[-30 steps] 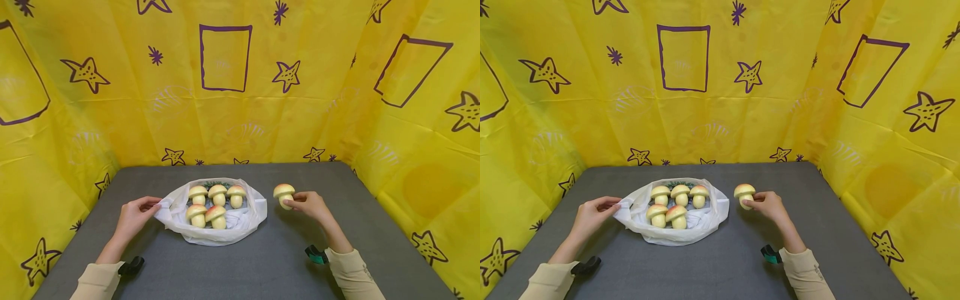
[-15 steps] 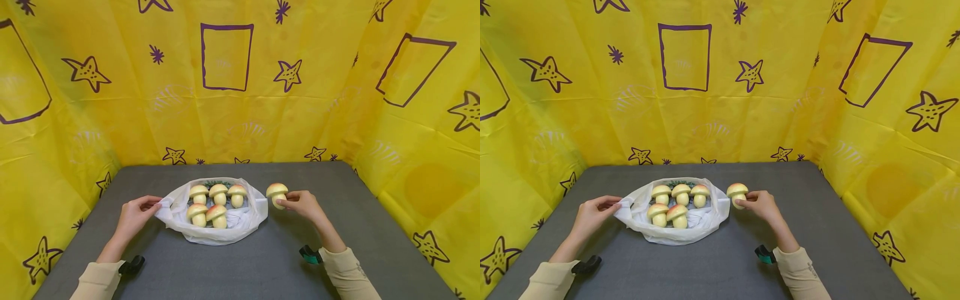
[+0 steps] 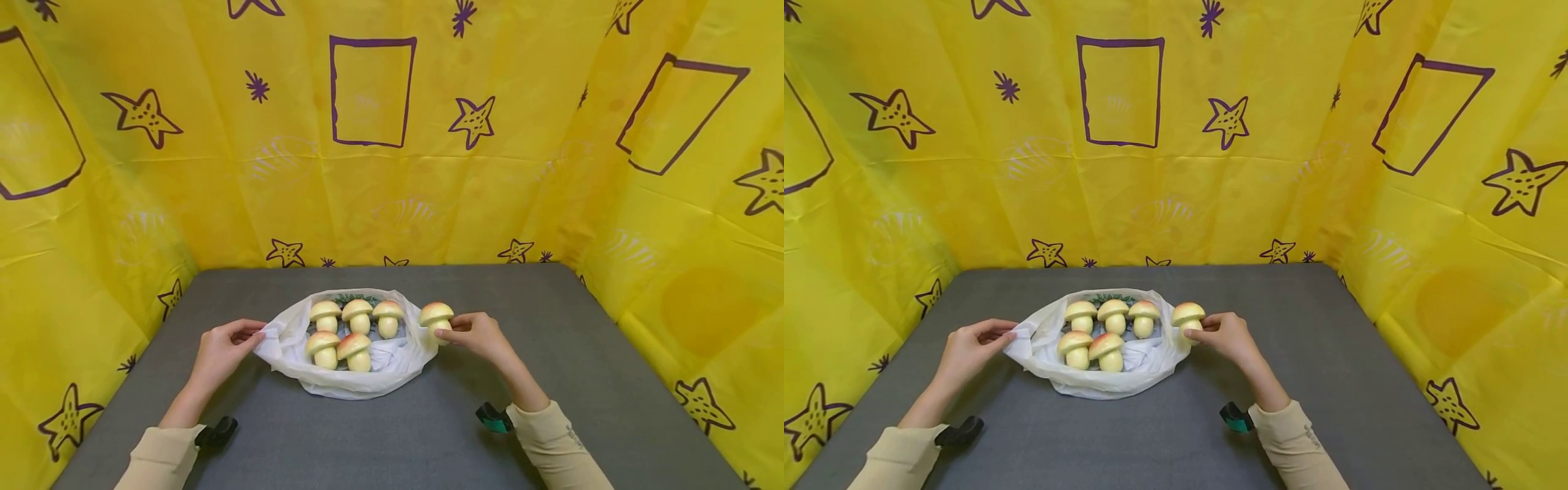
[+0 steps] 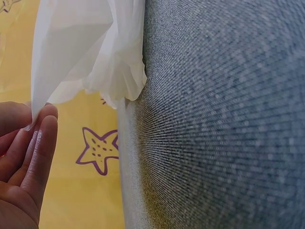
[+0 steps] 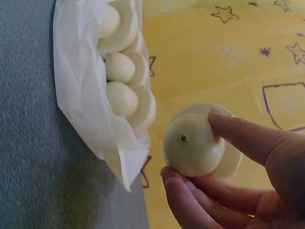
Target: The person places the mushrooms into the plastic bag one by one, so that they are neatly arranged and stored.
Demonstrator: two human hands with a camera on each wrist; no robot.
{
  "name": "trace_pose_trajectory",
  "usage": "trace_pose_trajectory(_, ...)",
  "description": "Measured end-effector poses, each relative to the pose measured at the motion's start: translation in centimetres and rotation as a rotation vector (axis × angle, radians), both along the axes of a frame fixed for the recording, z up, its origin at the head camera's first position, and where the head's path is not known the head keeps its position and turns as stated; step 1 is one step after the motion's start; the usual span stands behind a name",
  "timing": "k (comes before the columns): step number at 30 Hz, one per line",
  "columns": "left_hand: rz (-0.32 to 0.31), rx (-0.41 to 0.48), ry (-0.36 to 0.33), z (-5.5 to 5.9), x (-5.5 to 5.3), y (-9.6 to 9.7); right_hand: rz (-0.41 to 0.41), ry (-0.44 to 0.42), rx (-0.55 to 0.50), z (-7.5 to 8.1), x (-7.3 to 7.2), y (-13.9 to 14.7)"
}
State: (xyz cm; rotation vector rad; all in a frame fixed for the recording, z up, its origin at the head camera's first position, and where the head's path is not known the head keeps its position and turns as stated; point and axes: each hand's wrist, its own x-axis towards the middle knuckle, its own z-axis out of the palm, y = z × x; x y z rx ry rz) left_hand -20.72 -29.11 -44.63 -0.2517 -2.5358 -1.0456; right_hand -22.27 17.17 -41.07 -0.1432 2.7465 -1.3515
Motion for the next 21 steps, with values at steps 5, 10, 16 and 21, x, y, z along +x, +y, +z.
trace_pose_trajectory(5,0.002,0.001,-0.006,-0.1,0.0,0.0,0.007,0.003,0.009,-0.3,0.0,-0.9)
trace_pose_trajectory(10,0.007,0.000,-0.003,-0.1,0.1,-0.1,0.011,0.020,0.033,-0.4,0.0,-2.0)
trace_pose_trajectory(16,0.000,0.004,-0.004,0.1,0.2,0.0,0.026,0.025,0.023,-0.5,0.0,-3.2)
trace_pose_trajectory(21,-0.003,0.001,0.005,0.2,0.2,0.0,0.033,0.021,0.005,-0.5,0.1,-4.0)
